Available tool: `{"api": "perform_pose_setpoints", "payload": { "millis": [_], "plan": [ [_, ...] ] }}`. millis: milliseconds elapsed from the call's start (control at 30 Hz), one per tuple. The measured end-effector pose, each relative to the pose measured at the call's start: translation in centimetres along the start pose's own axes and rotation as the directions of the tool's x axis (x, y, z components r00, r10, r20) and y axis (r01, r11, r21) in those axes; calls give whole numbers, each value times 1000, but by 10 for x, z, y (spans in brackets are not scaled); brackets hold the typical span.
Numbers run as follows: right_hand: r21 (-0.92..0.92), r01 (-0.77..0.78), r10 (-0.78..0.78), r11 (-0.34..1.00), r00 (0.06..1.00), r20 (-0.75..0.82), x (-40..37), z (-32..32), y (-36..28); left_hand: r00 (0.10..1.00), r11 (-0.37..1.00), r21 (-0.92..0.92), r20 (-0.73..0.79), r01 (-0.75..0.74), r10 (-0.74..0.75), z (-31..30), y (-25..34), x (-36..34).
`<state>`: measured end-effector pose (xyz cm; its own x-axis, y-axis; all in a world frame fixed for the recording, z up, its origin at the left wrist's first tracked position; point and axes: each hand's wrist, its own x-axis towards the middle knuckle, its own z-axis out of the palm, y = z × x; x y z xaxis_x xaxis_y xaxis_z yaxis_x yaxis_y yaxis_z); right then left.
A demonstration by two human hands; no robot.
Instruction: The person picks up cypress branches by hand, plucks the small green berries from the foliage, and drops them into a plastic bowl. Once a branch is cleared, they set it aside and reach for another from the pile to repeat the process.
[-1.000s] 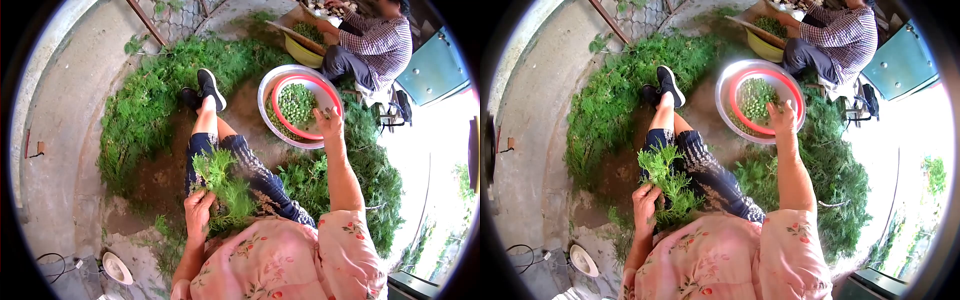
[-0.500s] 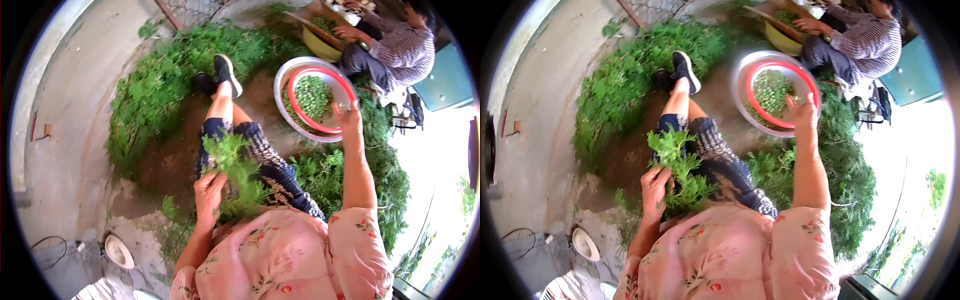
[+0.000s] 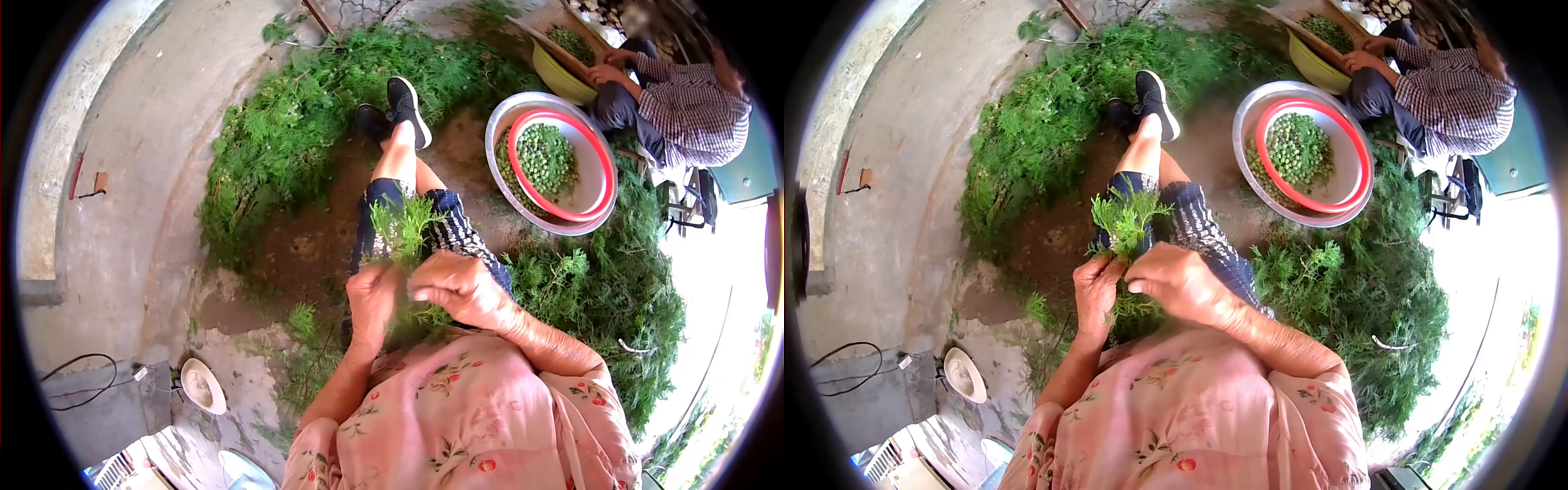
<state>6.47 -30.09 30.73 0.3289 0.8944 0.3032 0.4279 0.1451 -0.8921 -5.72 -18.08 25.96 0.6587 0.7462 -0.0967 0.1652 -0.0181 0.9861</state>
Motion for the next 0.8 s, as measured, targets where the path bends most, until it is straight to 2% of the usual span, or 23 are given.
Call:
{"api": "perform_pose_setpoints", "payload": {
  "millis": [33,67,100,200,300,400,433,500,533,667,767,800],
  "plan": [
    [-124,-29,35,992,998,43,-3,6,1,1000,1000,10,-23,1,-1,0,8,0],
    [-163,-34,40,986,999,37,-8,13,5,997,996,-29,4,81,-81,-3,17,-2],
    [-202,-40,47,979,998,29,-11,19,10,996,993,-71,-1,92,-92,-3,16,-2],
    [-80,-195,193,977,980,-42,-19,31,12,990,966,-220,4,138,-141,-2,6,0],
    [2,-265,264,964,960,-90,-21,35,13,981,899,-397,25,185,-191,0,8,-1],
    [122,-436,453,892,860,-237,-22,41,15,979,907,-372,39,199,-199,-1,5,-2],
    [178,-521,550,835,784,-288,-21,41,17,979,906,-374,36,201,-203,-1,4,-3],
    [243,-501,557,831,753,-352,-16,40,26,977,904,-374,31,207,-211,1,3,-3],
    [314,-507,589,803,754,-289,-15,38,26,977,910,-358,41,209,-208,1,3,-5],
    [388,-533,614,751,781,-115,-4,35,13,980,931,-306,66,201,-190,3,7,-8],
    [643,-451,638,619,766,-77,-6,39,24,981,939,-286,79,192,-177,5,13,-8],
    [639,-461,643,616,763,-70,-6,38,25,978,937,-282,79,207,-193,5,13,-8]
  ]
}}
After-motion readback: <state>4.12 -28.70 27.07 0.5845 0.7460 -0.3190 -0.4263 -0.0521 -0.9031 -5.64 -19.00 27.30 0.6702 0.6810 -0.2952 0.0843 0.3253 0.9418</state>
